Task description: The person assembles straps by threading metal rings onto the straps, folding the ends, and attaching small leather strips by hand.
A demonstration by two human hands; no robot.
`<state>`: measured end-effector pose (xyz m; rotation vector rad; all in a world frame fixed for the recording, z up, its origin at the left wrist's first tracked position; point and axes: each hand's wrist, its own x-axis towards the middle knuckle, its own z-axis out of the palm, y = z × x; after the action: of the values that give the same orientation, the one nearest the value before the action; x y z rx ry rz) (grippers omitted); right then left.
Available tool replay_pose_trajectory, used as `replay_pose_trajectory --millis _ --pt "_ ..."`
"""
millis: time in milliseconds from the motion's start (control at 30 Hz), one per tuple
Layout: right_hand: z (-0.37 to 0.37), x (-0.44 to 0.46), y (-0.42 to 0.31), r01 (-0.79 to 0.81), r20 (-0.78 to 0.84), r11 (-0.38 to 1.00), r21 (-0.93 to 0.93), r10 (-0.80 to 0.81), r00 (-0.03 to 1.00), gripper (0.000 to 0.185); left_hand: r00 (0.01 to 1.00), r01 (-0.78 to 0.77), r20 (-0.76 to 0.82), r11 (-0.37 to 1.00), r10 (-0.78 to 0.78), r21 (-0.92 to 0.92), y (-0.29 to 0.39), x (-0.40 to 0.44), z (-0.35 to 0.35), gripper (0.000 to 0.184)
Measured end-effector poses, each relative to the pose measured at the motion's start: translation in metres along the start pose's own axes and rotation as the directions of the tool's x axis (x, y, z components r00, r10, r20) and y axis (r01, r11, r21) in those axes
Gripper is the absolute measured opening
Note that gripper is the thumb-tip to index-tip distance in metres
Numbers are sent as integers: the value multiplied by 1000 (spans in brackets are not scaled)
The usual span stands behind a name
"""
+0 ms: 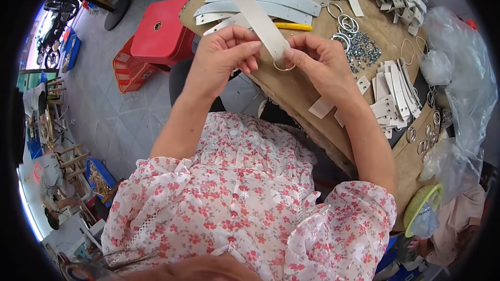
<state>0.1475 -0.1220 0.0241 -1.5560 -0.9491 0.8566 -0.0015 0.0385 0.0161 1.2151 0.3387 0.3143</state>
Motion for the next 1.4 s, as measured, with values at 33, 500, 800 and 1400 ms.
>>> replay_pose_trajectory --millis 33,500,800,1400 --pt "0 0 -2 4 -6 1000 12 -4 1000 17 1000 3 1 1000 -3 0 -2 -1 6 22" --pt "6 -3 -7 -5 -56 999 -47 2 998 20 998 -61 -38 992 57 -106 -13 3 16 12" --pt "6 -2 -3 61 -83 998 -3 -61 995 17 996 -86 -18 990 84 -110 -16 1 17 19" --pt "12 -6 -5 74 -50 991 -107 -80 996 26 983 -176 -76 979 169 -107 -19 3 15 25"
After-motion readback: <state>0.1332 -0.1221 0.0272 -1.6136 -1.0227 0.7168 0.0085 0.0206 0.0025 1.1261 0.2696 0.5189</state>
